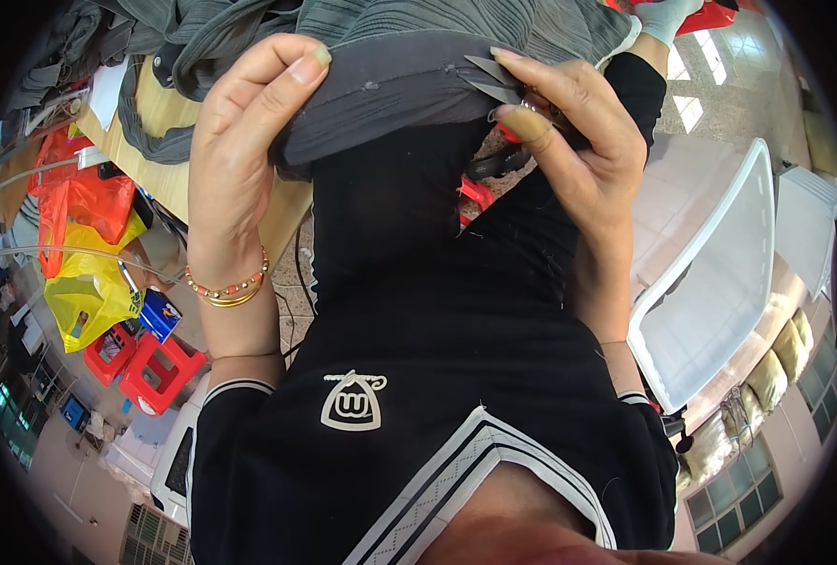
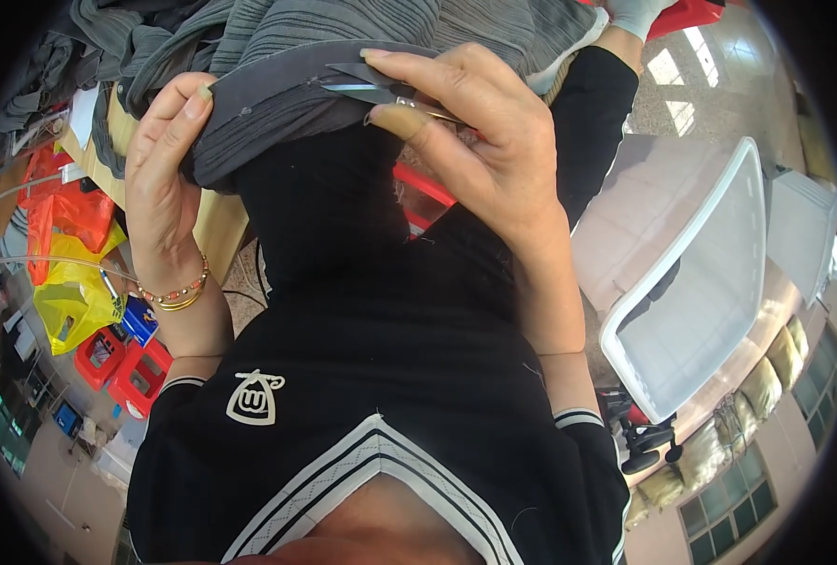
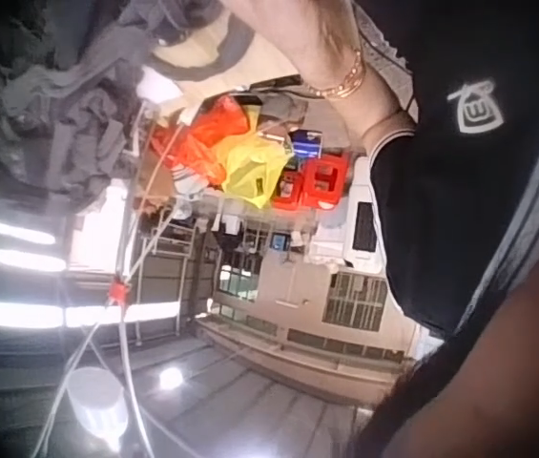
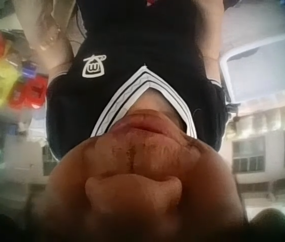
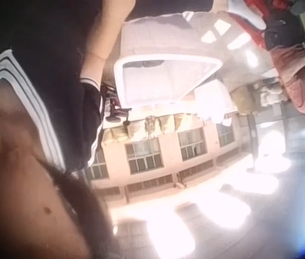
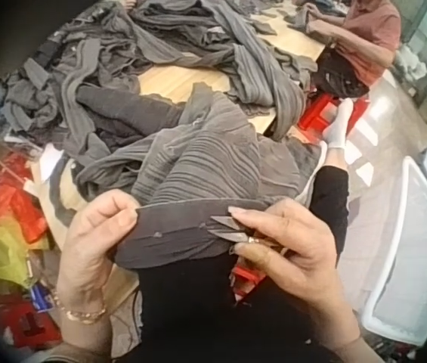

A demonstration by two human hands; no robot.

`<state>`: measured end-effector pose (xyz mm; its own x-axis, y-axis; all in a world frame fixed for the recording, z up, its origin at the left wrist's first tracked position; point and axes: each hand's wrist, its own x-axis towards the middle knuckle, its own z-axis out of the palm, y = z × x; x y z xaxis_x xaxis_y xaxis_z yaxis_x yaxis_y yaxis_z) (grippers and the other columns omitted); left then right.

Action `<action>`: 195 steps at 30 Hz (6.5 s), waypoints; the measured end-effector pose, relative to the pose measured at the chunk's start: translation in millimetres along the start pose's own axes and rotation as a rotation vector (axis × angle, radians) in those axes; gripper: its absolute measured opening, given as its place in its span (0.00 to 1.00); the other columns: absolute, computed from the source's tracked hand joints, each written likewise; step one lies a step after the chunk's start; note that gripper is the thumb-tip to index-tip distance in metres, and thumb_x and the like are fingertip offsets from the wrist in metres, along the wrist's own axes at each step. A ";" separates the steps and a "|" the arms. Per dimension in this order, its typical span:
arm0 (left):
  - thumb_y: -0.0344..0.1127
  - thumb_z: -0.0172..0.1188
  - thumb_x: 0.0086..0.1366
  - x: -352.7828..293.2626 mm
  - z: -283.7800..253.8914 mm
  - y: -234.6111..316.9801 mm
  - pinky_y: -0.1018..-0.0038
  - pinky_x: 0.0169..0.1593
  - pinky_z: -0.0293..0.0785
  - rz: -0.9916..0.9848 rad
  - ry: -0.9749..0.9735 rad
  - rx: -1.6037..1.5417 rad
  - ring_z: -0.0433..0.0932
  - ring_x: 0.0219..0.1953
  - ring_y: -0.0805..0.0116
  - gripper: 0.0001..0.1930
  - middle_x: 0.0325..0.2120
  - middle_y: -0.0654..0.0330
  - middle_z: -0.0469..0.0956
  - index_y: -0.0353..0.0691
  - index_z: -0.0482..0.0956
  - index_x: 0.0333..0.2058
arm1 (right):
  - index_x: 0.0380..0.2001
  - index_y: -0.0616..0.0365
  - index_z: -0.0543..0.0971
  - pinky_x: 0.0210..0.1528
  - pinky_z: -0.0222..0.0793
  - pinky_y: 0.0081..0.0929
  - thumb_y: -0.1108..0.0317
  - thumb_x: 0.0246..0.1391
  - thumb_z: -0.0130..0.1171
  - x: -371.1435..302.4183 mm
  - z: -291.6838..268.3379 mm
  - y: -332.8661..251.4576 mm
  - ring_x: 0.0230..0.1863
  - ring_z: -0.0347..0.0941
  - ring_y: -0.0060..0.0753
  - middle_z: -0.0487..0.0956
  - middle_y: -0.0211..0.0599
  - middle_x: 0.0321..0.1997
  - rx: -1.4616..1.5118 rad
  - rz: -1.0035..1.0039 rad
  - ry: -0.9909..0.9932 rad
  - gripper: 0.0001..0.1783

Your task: Trimming excess fabric and removing hooks from textile components in a factory setting.

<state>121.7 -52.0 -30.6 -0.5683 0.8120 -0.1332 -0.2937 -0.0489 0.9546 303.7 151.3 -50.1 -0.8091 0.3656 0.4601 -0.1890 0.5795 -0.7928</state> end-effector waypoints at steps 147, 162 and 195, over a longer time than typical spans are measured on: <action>0.26 0.57 0.71 -2.7 -31.7 -32.2 0.88 0.32 0.66 0.771 -0.469 -0.406 0.70 0.27 0.87 0.04 0.26 0.70 0.77 0.31 0.76 0.40 | 0.43 0.57 0.87 0.27 0.63 0.22 0.72 0.38 0.76 39.2 42.4 -72.4 0.24 0.70 0.25 0.76 0.32 0.25 -0.246 -0.259 -0.319 0.23; 0.27 0.58 0.70 9.7 -28.1 -18.9 0.85 0.38 0.73 0.858 -0.510 -0.397 0.77 0.32 0.82 0.06 0.30 0.64 0.81 0.31 0.77 0.41 | 0.42 0.57 0.88 0.27 0.61 0.21 0.72 0.36 0.76 47.0 32.5 -70.6 0.25 0.69 0.23 0.75 0.30 0.25 -0.189 -0.294 -0.259 0.23; 0.28 0.57 0.72 10.0 -8.4 -0.6 0.87 0.41 0.74 0.729 -0.486 -0.307 0.78 0.36 0.83 0.07 0.33 0.64 0.81 0.31 0.76 0.44 | 0.47 0.63 0.83 0.29 0.58 0.10 0.75 0.50 0.71 44.5 30.1 -61.7 0.28 0.68 0.10 0.77 0.22 0.27 0.144 0.136 -0.145 0.19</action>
<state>109.8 -48.7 -34.8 -0.3284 0.6712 0.6645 -0.2208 -0.7386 0.6369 262.6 109.9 7.3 -0.9019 0.3190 0.2914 -0.1420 0.4181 -0.8972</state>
